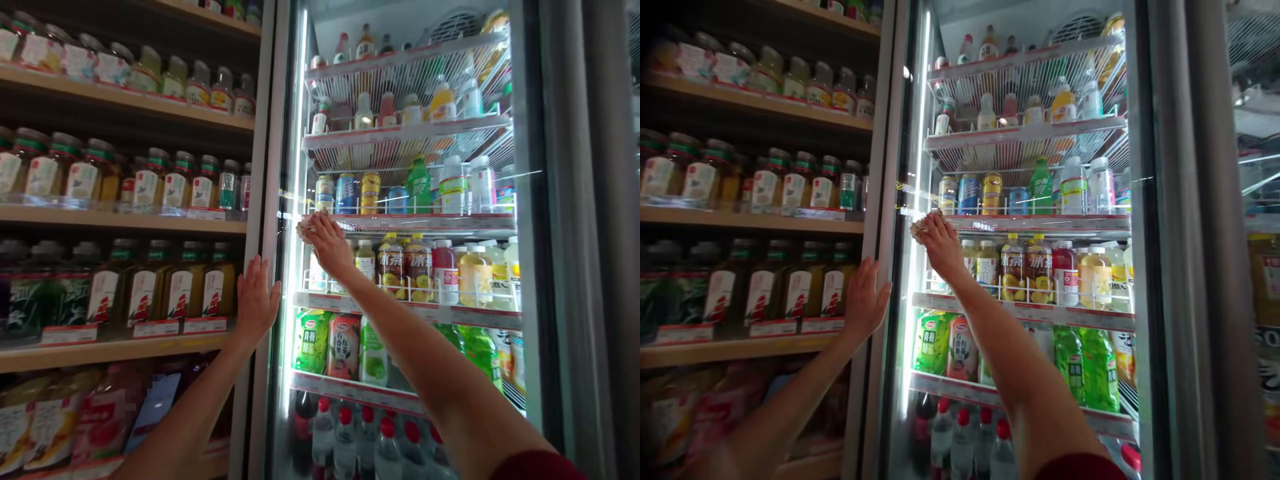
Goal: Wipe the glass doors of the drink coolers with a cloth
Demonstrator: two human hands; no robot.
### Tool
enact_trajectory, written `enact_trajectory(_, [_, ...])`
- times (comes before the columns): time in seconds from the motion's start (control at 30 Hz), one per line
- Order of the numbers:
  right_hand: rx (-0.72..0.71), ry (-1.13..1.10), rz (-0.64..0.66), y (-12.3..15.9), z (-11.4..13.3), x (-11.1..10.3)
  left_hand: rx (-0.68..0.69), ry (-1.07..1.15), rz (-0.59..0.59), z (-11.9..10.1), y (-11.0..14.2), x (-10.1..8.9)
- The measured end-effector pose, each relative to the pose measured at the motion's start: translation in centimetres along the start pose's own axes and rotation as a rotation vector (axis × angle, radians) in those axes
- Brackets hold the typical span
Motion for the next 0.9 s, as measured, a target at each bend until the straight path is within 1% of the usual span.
enact_trajectory(0.03, [-0.041, 0.000, 0.024, 0.6, 0.1, 0.0, 0.005, 0.001, -0.002, -0.2, -0.3, 0.0])
enact_trajectory(0.13, [-0.283, -0.008, 0.130, 3.6, 0.8, 0.2, 0.006, 0.002, -0.002, -0.5, -0.8, 0.0])
enact_trajectory(0.17, [-0.336, -0.010, 0.147, 4.3, 0.7, 0.1, 0.002, 0.002, -0.002, -0.7, -0.9, 0.1])
enact_trajectory(0.2, [-0.343, -0.008, 0.146, 4.6, 0.2, -0.3, 0.000, 0.004, -0.001, -1.0, -1.0, 0.2])
enact_trajectory(0.23, [-0.302, 0.000, 0.125, 4.6, -0.6, -0.8, 0.001, 0.008, -0.001, -1.3, -1.0, 0.4])
enact_trajectory(0.33, [-0.034, 0.036, -0.020, 3.9, -3.9, -3.3, 0.033, 0.031, -0.013, -2.7, -1.3, 0.8])
enact_trajectory(0.37, [0.022, 0.045, -0.053, 4.0, -4.6, -4.0, 0.050, 0.040, -0.019, -3.3, -1.3, 1.0])
enact_trajectory(0.4, [0.035, 0.050, -0.062, 4.4, -4.9, -4.5, 0.064, 0.047, -0.023, -3.9, -1.4, 1.1])
enact_trajectory(0.43, [0.007, 0.052, -0.046, 5.1, -4.9, -4.7, 0.076, 0.053, -0.024, -4.6, -1.5, 1.3])
enact_trajectory(0.53, [-0.216, 0.049, 0.098, 7.8, -4.3, -5.0, 0.097, 0.067, -0.009, -6.5, -1.7, 1.8])
enact_trajectory(0.57, [-0.271, 0.052, 0.135, 8.3, -4.4, -5.3, 0.105, 0.070, -0.004, -7.2, -1.8, 1.9])
enact_trajectory(0.6, [-0.282, 0.061, 0.144, 8.5, -4.9, -5.8, 0.114, 0.074, 0.001, -7.9, -1.9, 2.1])
enact_trajectory(0.63, [-0.245, 0.075, 0.122, 8.4, -5.8, -6.5, 0.125, 0.079, 0.003, -8.6, -1.9, 2.2])
enact_trajectory(0.73, [0.028, 0.139, -0.054, 7.4, -9.6, -9.5, 0.168, 0.100, 0.002, -10.7, -1.9, 2.8])
enact_trajectory(0.77, [0.086, 0.154, -0.093, 7.4, -10.5, -10.3, 0.182, 0.108, 0.000, -11.4, -1.9, 3.1])
enact_trajectory(0.8, [0.101, 0.164, -0.102, 7.9, -10.9, -10.8, 0.193, 0.115, -0.002, -12.0, -1.8, 3.3])
enact_trajectory(0.83, [0.070, 0.168, -0.080, 8.6, -11.0, -11.1, 0.201, 0.120, -0.002, -12.5, -1.7, 3.6])
enact_trajectory(0.9, [-0.090, 0.155, 0.032, 10.8, -10.2, -11.0, 0.204, 0.128, 0.001, -13.5, -1.6, 4.2])
Point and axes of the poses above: each hand's wrist, its own y-axis away from the middle knuckle, its own x-axis out of the palm, z = x × y, the point moved 3 cm from there along -y, towards the middle knuckle, and after that the axes turned 4 degrees about -y, right-handed, at the moved point
